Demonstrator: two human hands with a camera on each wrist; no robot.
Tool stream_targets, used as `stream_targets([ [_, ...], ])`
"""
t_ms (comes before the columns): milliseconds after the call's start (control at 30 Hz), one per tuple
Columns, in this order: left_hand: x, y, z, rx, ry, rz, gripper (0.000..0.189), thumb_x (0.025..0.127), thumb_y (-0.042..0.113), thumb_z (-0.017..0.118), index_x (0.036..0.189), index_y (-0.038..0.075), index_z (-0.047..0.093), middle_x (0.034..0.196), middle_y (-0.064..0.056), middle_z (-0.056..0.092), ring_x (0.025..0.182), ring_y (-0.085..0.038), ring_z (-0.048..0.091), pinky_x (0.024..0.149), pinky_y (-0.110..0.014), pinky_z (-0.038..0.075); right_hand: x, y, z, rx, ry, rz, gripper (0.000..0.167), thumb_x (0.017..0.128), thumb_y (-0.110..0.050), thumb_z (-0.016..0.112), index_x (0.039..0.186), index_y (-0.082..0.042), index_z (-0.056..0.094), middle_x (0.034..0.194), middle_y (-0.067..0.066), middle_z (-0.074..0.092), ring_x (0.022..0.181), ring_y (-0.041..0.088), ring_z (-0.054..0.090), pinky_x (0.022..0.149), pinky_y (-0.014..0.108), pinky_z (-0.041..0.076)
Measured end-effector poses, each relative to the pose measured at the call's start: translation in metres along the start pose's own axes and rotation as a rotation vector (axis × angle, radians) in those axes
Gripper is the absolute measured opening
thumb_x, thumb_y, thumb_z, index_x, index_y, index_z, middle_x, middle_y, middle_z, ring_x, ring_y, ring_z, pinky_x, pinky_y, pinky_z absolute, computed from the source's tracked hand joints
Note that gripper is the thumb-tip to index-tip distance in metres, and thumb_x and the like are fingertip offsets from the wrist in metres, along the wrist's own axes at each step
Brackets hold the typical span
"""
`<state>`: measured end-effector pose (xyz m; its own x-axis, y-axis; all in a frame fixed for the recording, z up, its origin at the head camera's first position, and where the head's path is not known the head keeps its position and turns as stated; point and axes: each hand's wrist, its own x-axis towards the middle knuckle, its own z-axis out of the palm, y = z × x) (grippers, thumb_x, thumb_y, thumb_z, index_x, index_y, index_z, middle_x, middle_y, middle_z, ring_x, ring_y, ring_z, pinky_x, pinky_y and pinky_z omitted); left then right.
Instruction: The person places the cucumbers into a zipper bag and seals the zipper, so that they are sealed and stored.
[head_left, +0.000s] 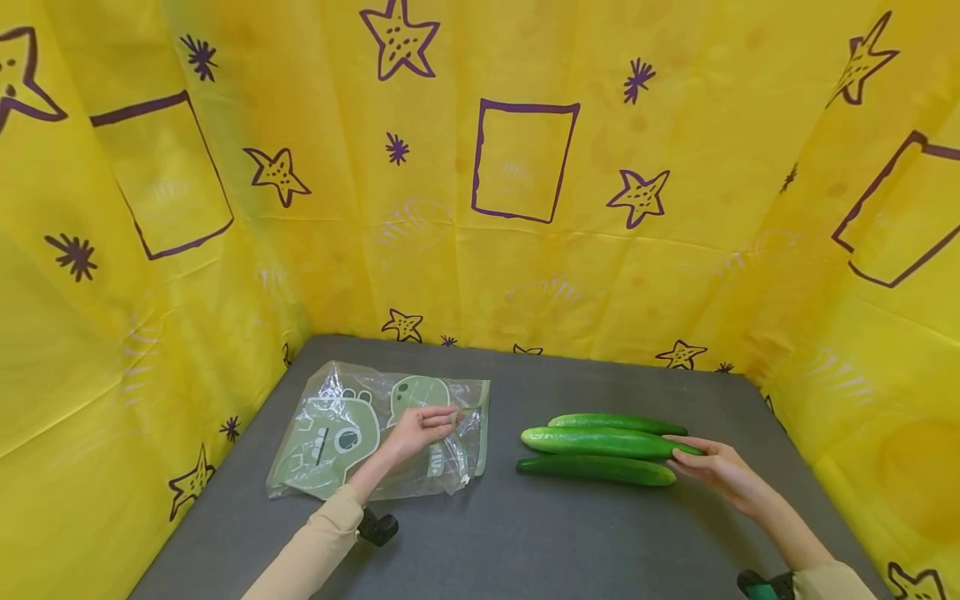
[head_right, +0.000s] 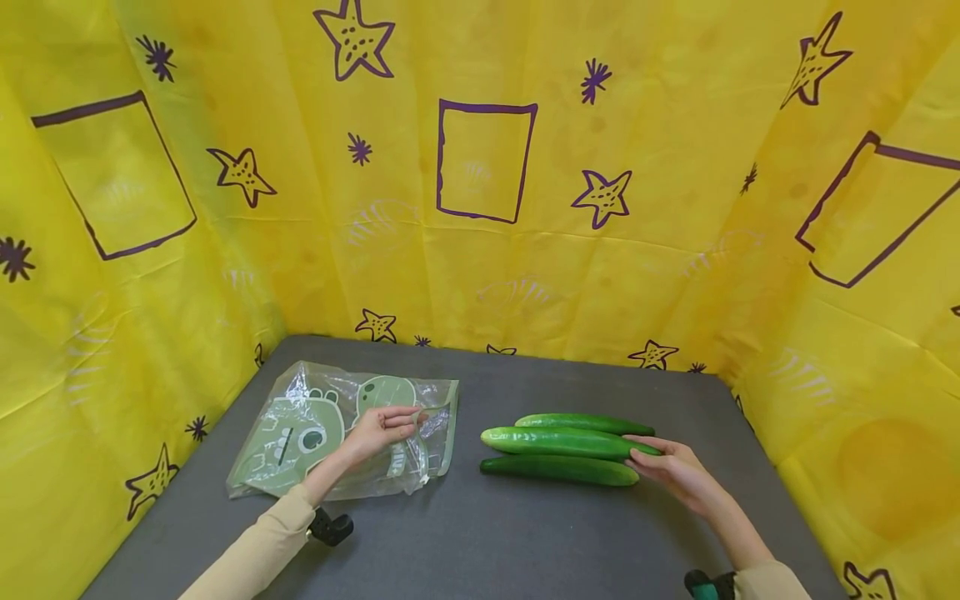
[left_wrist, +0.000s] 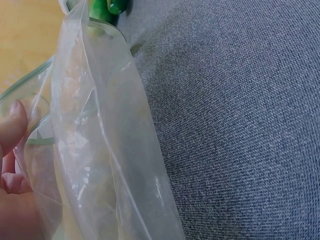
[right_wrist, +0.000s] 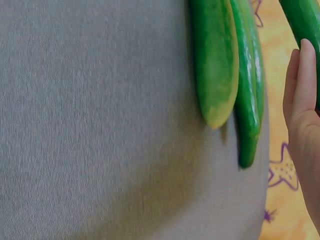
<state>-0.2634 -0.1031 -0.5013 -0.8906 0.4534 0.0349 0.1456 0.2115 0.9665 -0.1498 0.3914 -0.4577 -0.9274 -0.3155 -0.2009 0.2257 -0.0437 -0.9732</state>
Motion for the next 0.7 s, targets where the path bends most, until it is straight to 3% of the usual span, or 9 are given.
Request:
stream_targets([
  [200, 0.001, -0.002, 0.0, -0.001, -0.008, 0.016, 0.04, 0.092, 0.009, 0.061, 0.128, -0.008, 0.054, 0.124, -0.028, 0.058, 0.115, -0.039, 0.058, 0.09, -0.036, 0.054, 0.01, 0.001, 0.015, -0.037, 0.039, 0.038, 0.03, 0.094, -0.01, 0.057, 0.124, -0.013, 0.06, 0.114, -0.011, 0.054, 0.103, 0.005, 0.065, 0.098, 0.029, 0.05],
  [367, 0.0, -0.001, 0.0, 0.001, -0.005, 0.004, 0.04, 0.092, 0.01, 0.061, 0.128, -0.007, 0.054, 0.124, -0.028, 0.059, 0.115, -0.039, 0.058, 0.091, -0.036, 0.054, 0.018, 0.004, 0.031, -0.076, 0.084, 0.07, 0.049, 0.093, -0.011, 0.059, 0.137, 0.005, 0.044, 0.12, -0.005, 0.054, 0.101, 0.003, 0.065, 0.099, 0.032, 0.049],
  [500, 0.0, 0.0, 0.001, -0.001, 0.006, -0.005, 0.04, 0.092, 0.01, 0.061, 0.127, -0.006, 0.055, 0.122, -0.026, 0.06, 0.115, -0.037, 0.058, 0.092, -0.037, 0.054, 0.024, 0.005, 0.043, -0.078, 0.11, 0.067, 0.061, 0.093, -0.01, 0.06, 0.139, 0.016, 0.031, 0.131, 0.007, 0.049, 0.101, 0.003, 0.064, 0.102, 0.037, 0.046],
  [700, 0.001, -0.001, 0.001, 0.015, 0.016, -0.01, 0.038, 0.092, 0.009, 0.061, 0.126, -0.006, 0.056, 0.121, -0.026, 0.062, 0.115, -0.037, 0.059, 0.092, -0.04, 0.053, 0.032, 0.009, 0.056, -0.034, 0.115, 0.053, 0.062, 0.092, -0.009, 0.061, 0.138, 0.019, 0.03, 0.12, -0.002, 0.056, 0.101, 0.003, 0.064, 0.104, 0.04, 0.045],
])
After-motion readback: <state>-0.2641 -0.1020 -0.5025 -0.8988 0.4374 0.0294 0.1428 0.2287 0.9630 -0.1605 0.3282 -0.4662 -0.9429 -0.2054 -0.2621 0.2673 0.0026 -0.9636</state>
